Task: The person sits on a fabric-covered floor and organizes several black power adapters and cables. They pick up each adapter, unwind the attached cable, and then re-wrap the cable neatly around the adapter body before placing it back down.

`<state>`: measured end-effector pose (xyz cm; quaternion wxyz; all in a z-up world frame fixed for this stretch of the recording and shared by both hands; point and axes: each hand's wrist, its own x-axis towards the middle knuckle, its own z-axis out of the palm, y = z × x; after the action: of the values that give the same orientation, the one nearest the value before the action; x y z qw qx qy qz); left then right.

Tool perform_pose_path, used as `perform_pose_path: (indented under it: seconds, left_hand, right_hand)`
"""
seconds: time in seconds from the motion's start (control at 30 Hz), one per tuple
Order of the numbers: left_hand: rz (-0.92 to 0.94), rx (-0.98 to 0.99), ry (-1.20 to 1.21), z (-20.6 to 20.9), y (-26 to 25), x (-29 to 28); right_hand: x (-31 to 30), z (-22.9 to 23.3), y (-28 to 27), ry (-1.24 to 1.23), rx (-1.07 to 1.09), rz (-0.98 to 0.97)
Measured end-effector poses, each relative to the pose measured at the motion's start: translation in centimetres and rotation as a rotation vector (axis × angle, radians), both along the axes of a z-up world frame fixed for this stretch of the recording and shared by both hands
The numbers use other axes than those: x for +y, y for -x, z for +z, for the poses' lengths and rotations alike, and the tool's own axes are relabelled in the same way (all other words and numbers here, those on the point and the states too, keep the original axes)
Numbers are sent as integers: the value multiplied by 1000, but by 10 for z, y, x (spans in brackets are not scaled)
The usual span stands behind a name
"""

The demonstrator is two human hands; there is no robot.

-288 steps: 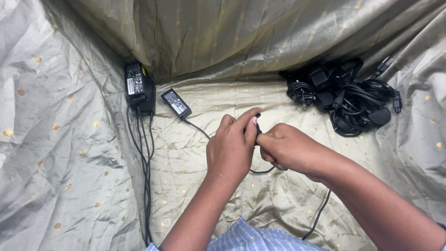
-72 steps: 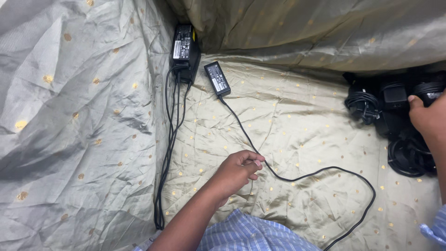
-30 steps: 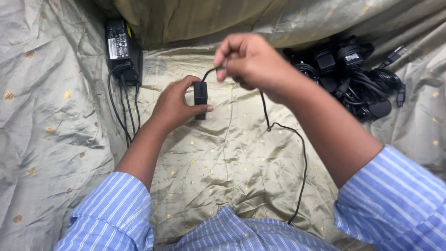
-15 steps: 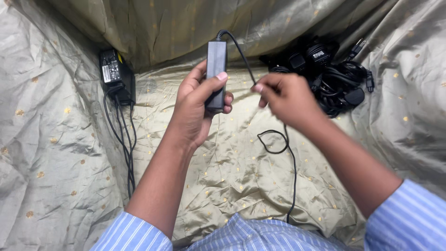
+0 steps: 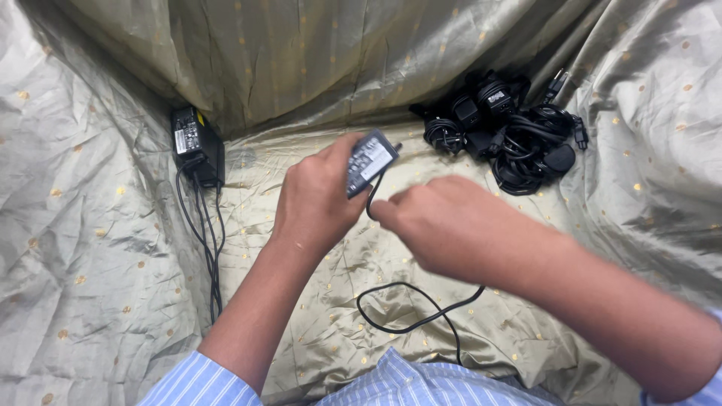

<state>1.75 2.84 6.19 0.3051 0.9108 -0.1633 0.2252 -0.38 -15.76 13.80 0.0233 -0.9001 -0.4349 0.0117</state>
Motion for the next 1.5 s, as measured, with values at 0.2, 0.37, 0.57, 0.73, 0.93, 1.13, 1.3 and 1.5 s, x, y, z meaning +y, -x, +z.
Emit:
perform_pose_path:
  seconds: [0.2,0.37,0.57,0.73,0.93,1.13,1.3,1.5]
  left_hand:
    - [-165,108,14,33,28,-10]
    - [-259,158,329,36,47,-6]
    - [-212,102,522,30,58,-15]
    - [52,-39,473,23,55,-7]
    - [356,119,246,4,62,31]
    - [216,298,-155,-20,76,15]
    - [-155,149,-49,-18,90,-25]
    - [-210,148,294,15,94,-33]
  right_hand:
    - [-27,30,-77,-172,9,38]
    - [-44,-12,-109,-655,636,-3]
    - [-39,-85,-81,-954,1016,-365]
    - [-23,-100,-15,-362,927,-388]
    - [-32,-50,8,-350,1214,-488]
    - [-34,14,-37,-101,744,-373]
    - [-28,5,-78,-289,773,-427]
    - [-49,-45,-114,-684,1021,-498]
